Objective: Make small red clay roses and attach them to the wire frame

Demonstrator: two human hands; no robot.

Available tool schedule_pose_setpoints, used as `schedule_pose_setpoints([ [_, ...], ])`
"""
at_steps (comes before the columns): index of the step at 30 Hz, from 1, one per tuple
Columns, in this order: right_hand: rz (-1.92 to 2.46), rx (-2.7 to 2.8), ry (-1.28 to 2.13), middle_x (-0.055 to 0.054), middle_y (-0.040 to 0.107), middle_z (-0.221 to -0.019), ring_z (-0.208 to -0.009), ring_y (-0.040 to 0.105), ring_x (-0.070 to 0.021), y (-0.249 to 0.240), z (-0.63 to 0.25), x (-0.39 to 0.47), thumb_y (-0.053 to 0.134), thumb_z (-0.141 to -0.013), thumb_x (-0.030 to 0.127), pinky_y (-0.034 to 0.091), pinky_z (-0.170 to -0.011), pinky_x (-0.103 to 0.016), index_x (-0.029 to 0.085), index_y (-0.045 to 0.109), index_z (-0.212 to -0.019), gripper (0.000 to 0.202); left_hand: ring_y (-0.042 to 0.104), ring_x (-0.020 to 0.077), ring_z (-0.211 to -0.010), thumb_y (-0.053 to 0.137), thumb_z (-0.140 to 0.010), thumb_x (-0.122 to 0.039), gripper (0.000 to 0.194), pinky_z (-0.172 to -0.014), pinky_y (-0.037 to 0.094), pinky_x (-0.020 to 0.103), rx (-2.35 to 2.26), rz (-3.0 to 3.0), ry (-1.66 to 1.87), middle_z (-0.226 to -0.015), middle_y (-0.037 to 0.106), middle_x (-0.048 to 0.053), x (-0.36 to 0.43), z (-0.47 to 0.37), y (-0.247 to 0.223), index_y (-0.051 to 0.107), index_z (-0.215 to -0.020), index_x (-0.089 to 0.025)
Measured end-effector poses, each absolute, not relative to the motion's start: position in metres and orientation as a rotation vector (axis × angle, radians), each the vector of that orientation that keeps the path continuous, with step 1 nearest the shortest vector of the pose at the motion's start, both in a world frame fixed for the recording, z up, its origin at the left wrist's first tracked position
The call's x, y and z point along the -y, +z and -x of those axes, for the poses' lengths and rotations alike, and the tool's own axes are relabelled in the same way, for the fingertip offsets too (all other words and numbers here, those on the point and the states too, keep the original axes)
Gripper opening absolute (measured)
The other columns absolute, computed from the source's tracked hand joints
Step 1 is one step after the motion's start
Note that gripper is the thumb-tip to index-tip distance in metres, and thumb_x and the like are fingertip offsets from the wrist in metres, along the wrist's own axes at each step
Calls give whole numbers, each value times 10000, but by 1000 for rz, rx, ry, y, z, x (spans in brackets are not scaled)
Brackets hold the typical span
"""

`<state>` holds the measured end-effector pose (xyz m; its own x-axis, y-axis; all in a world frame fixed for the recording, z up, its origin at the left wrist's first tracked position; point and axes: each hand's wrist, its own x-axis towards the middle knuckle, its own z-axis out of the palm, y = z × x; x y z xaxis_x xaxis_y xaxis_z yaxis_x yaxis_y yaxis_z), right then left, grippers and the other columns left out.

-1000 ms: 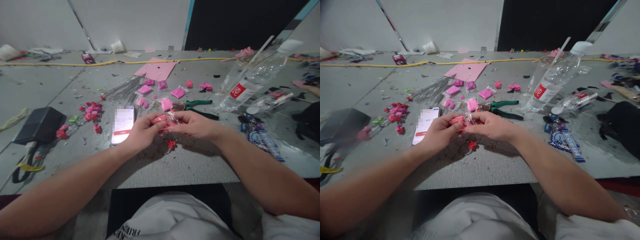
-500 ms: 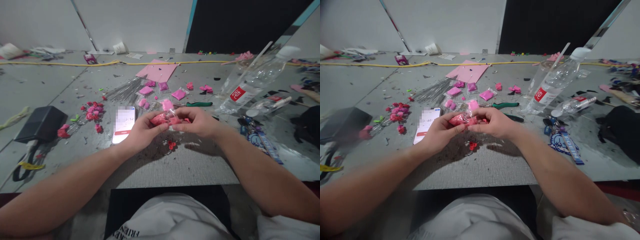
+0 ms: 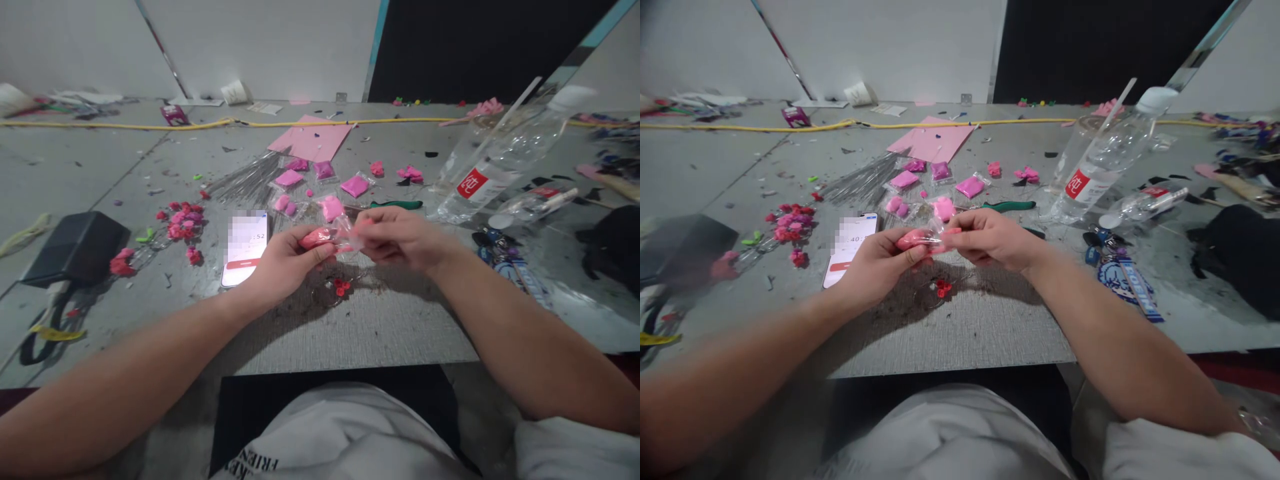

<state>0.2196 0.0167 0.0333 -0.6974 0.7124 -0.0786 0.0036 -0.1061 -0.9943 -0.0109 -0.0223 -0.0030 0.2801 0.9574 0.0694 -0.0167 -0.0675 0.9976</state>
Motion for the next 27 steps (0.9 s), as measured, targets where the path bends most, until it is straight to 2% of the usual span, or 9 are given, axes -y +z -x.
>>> schedule_pose_setpoints([
  [3, 769, 1401, 1968, 84, 256, -576, -462, 183, -58, 42, -225, -21, 658, -947, 326, 124, -367, -195, 200, 453, -643, 387, 644, 128, -736, 799, -877, -369, 213, -655, 485, 237, -973, -1334, 1100, -807, 699, 8, 19, 12, -7, 739, -959, -182],
  [7, 799, 1219, 1936, 63, 270, -574, -462, 210, -67, 48, -227, -27, 621, -877, 308, 122, -346, -184, 188, 495, -612, 317, 670, 141, -804, 785, -888, -419, 245, -725, 518, 249, -931, -1236, 1141, -864, 712, 16, 18, 11, -10, 748, -987, -197],
  [11, 854, 1169, 1863, 61, 292, -544, -433, 212, -56, 42, -220, -27, 599, -891, 359, 132, -335, -185, 189, 449, -565, 397, 662, 147, -807, 721, -932, -470, 273, -744, 545, 260, -905, -1163, 1155, -857, 699, 20, 19, 10, -11, 771, -988, -207],
  [14, 905, 1191, 1765, 36, 426, -552, -406, 260, -44, 38, -214, -24, 592, -850, 244, 142, -328, -186, 183, 490, -606, 271, 654, 133, -786, 739, -922, -452, 253, -729, 553, 245, -916, -1153, 1146, -860, 701, 15, 19, 10, -10, 779, -980, -209],
  [17, 934, 1219, 1656, 2, 590, -642, -401, 394, -60, 37, -212, -20, 582, -752, 125, 148, -320, -195, 191, 582, -762, 66, 665, 131, -769, 754, -907, -462, 270, -703, 568, 245, -939, -1149, 1136, -895, 724, 19, 20, 10, -9, 783, -1018, -218],
  [19, 990, 1251, 1602, -1, 626, -677, -415, 466, -81, 37, -211, -18, 583, -731, 93, 152, -313, -203, 203, 624, -871, 183, 672, 136, -774, 754, -906, -463, 270, -719, 583, 258, -924, -1155, 1130, -888, 722, 19, 20, 9, -7, 783, -1008, -215],
  [23, 1084, 1329, 1631, -1, 567, -643, -443, 482, -88, 36, -210, -15, 635, -864, 239, 155, -316, -217, 185, 661, -866, 60, 636, 122, -727, 745, -912, -452, 261, -722, 584, 256, -890, -1179, 1135, -817, 681, 9, 20, 8, -3, 775, -926, -193],
  [25, 1087, 1370, 1686, 10, 526, -620, -443, 451, -79, 35, -208, -12, 652, -932, 396, 163, -328, -219, 178, 648, -817, 247, 631, 120, -724, 751, -907, -447, 261, -717, 584, 255, -886, -1164, 1145, -815, 671, 9, 20, 9, -3, 768, -919, -187],
  [27, 1074, 1417, 1705, 21, 516, -613, -443, 432, -71, 36, -207, -8, 678, -939, 460, 189, -353, -219, 180, 619, -784, 325, 626, 123, -711, 751, -904, -451, 267, -695, 579, 254, -900, -1154, 1146, -796, 660, 8, 19, 9, -4, 762, -918, -185],
])
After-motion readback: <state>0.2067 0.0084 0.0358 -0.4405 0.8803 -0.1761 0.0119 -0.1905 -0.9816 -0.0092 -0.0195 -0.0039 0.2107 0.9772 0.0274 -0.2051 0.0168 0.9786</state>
